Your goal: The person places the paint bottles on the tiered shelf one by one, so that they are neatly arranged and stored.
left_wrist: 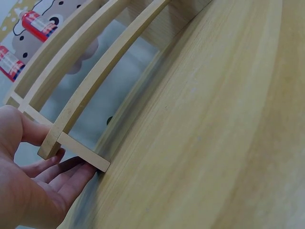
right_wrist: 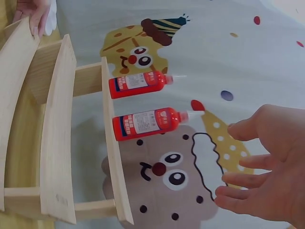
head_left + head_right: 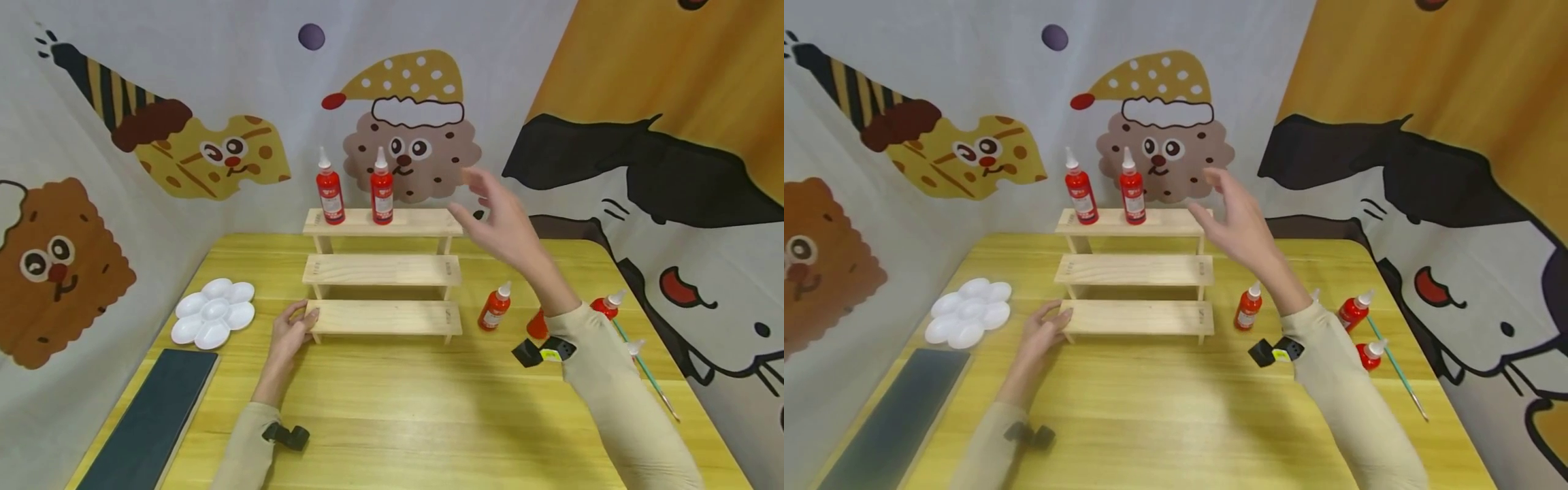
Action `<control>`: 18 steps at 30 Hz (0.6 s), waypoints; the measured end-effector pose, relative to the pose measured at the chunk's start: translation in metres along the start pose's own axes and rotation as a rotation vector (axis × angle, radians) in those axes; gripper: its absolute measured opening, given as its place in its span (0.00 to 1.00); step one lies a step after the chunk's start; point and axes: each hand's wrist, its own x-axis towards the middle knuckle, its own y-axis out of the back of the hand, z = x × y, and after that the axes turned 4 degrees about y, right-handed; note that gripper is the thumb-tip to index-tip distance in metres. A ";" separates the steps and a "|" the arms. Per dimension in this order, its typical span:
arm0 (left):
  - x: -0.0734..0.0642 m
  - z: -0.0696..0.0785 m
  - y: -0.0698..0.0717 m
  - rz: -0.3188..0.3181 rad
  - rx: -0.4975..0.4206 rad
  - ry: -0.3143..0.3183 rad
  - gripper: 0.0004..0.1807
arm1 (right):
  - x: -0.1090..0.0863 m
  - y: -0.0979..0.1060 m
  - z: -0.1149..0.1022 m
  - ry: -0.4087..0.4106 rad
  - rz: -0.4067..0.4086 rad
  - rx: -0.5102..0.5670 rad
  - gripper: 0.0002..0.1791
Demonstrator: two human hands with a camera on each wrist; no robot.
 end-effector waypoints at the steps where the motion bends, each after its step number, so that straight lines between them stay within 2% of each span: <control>1: 0.000 0.000 0.000 0.001 0.000 0.000 0.31 | -0.005 0.002 0.000 0.002 0.011 -0.008 0.32; 9: -0.001 0.002 0.001 -0.002 -0.003 -0.002 0.32 | -0.038 0.022 0.001 0.018 0.101 -0.054 0.31; 13: -0.002 0.003 0.001 -0.003 0.006 0.000 0.32 | -0.055 0.033 0.001 -0.027 0.132 -0.050 0.33; 18: -0.002 0.001 0.000 0.000 0.009 -0.001 0.31 | -0.075 0.046 0.004 -0.122 0.163 -0.081 0.33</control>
